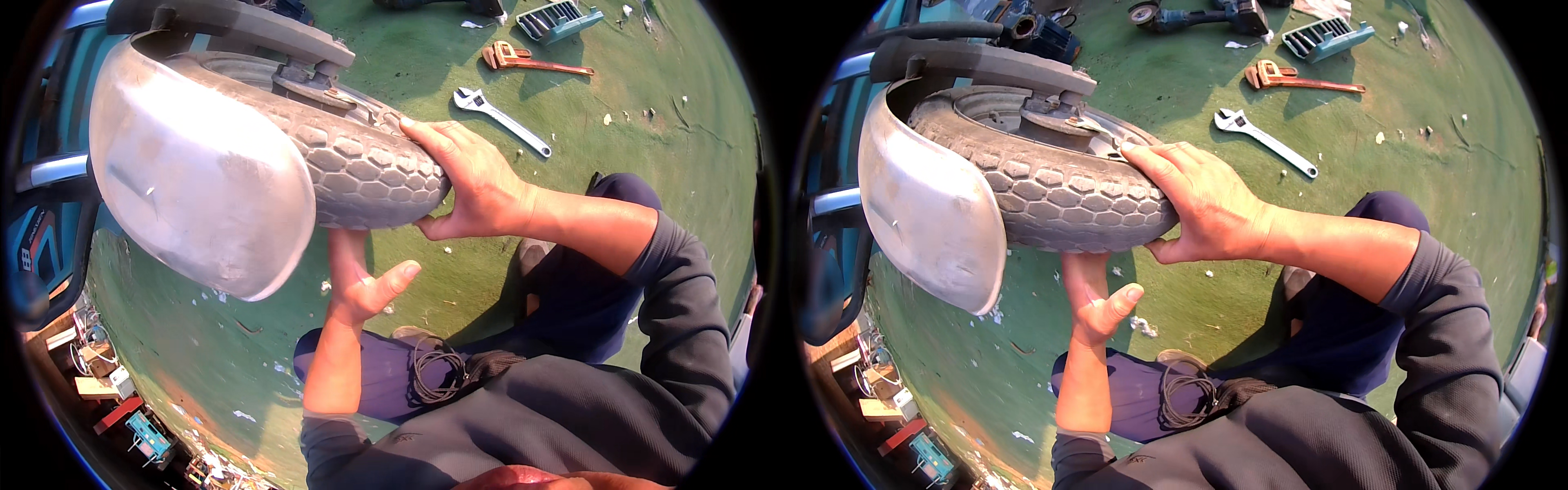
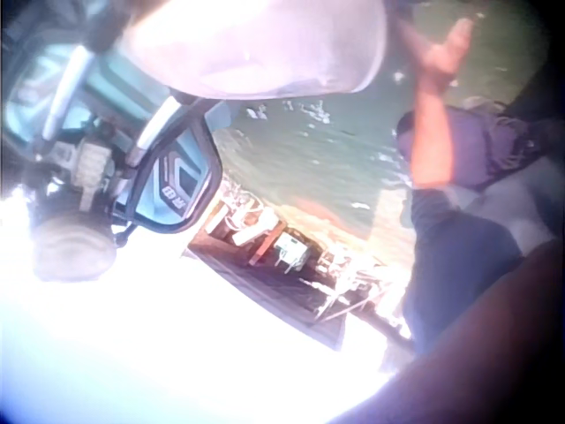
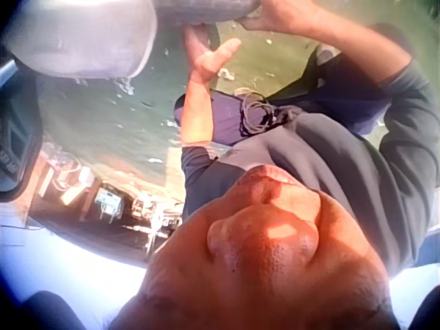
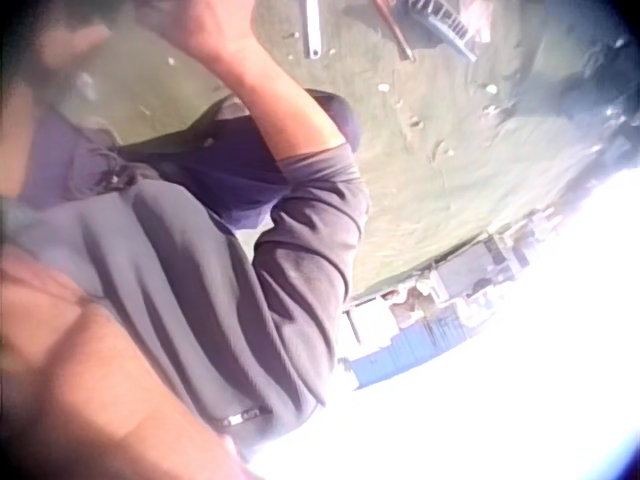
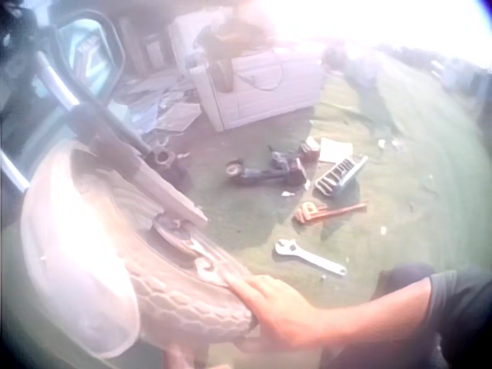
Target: The person uses a cordless impact wrench and a pipe wrench to remove and reattach the front wheel of a blue three-wheeled vehicle. They loosen and tighten the axle nut, remove the wheel, then reinstall it and secure it again.
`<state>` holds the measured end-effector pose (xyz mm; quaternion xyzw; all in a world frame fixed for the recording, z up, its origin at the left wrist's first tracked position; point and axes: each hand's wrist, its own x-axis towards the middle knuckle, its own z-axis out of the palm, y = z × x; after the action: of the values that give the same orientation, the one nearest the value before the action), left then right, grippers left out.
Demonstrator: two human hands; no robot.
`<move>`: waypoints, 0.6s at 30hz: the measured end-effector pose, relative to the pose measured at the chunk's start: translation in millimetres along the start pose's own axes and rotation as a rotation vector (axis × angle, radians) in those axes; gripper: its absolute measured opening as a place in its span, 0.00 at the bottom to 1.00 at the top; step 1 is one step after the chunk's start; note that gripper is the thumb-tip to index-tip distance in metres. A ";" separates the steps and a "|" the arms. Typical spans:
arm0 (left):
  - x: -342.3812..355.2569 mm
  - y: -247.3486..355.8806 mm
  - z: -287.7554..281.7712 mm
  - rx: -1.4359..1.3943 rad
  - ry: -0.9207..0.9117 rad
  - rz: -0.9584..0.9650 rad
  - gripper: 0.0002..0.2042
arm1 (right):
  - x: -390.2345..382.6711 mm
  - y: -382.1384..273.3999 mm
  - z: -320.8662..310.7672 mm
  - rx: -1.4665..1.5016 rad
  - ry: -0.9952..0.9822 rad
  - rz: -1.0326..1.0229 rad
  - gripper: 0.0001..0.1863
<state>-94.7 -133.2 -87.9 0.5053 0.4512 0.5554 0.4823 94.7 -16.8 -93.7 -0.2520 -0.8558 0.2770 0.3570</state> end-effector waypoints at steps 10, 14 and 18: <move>22.5 10.6 20.2 0.046 -0.001 -0.054 0.50 | 30.2 17.4 -22.7 0.167 0.264 -0.124 0.49; 26.7 17.2 28.1 0.107 0.134 -0.055 0.49 | 35.9 15.2 -16.0 0.250 0.317 -0.099 0.51; 25.7 25.4 30.5 0.088 0.235 -0.173 0.45 | 28.5 23.7 -11.1 0.332 0.273 -0.121 0.48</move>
<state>-67.0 -110.5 -57.0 0.4169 0.5703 0.5467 0.4496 90.9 21.5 -89.2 -0.1733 -0.7558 0.3555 0.5219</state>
